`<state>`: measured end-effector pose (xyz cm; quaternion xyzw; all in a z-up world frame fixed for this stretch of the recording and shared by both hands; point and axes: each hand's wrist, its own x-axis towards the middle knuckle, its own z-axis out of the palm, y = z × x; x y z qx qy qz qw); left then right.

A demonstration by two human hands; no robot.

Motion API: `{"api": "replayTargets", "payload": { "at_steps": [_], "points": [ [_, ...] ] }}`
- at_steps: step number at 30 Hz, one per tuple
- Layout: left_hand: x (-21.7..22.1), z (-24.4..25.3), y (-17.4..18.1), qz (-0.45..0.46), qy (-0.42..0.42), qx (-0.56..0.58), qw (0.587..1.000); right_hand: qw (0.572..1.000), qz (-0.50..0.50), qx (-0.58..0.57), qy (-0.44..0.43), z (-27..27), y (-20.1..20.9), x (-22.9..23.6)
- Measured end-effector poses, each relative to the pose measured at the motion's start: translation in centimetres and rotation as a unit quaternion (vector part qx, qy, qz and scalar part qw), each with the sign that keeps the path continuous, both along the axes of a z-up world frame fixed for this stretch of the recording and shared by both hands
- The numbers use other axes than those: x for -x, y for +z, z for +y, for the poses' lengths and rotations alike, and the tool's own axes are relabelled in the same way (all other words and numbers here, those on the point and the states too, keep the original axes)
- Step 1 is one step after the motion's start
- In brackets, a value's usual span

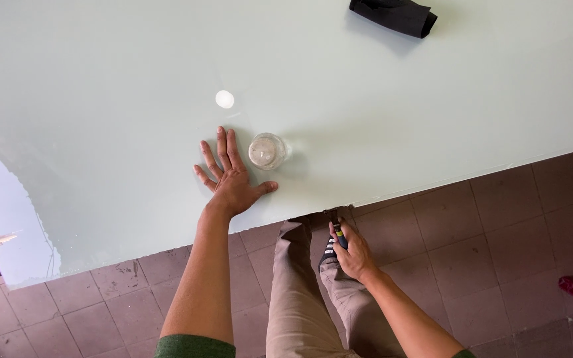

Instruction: Using glass nippers to carefully trim and finish the edge of a large white glass sheet.

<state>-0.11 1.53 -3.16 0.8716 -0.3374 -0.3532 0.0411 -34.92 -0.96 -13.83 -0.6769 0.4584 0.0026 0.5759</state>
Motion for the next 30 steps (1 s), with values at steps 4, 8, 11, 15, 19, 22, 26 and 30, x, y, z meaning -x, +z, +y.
{"api": "replayTargets", "payload": {
  "at_steps": [4,8,11,15,19,22,26,30],
  "points": [
    [-0.1,0.1,-0.2,-0.004,0.000,0.003,1.000,0.998,0.052,-0.018,-0.009,0.9,3.1,-0.7],
    [0.1,-1.2,2.4,0.025,-0.001,-0.066,0.998,0.947,0.213,-0.227,-0.081,0.8,13.1,-4.0],
    [0.1,-1.4,2.9,0.026,0.002,-0.075,0.997,0.942,0.286,-0.169,0.049,-0.7,14.4,-2.6],
    [0.0,-1.2,2.5,0.023,-0.003,-0.063,0.998,0.906,0.387,-0.108,0.134,-1.4,14.1,-1.9],
    [0.1,-1.3,2.6,0.026,-0.005,-0.071,0.997,0.953,0.256,-0.158,0.033,0.2,9.5,1.3],
    [0.2,-1.3,2.7,0.026,-0.008,-0.077,0.997,0.970,0.143,-0.197,-0.027,0.7,9.3,0.9],
    [0.1,-1.3,2.5,0.019,-0.007,-0.074,0.997,0.980,0.078,-0.182,0.016,0.9,9.5,-1.0],
    [0.0,-1.2,2.2,0.018,-0.005,-0.067,0.998,0.980,0.057,-0.189,-0.009,0.9,9.4,-2.0]
  ]
}}
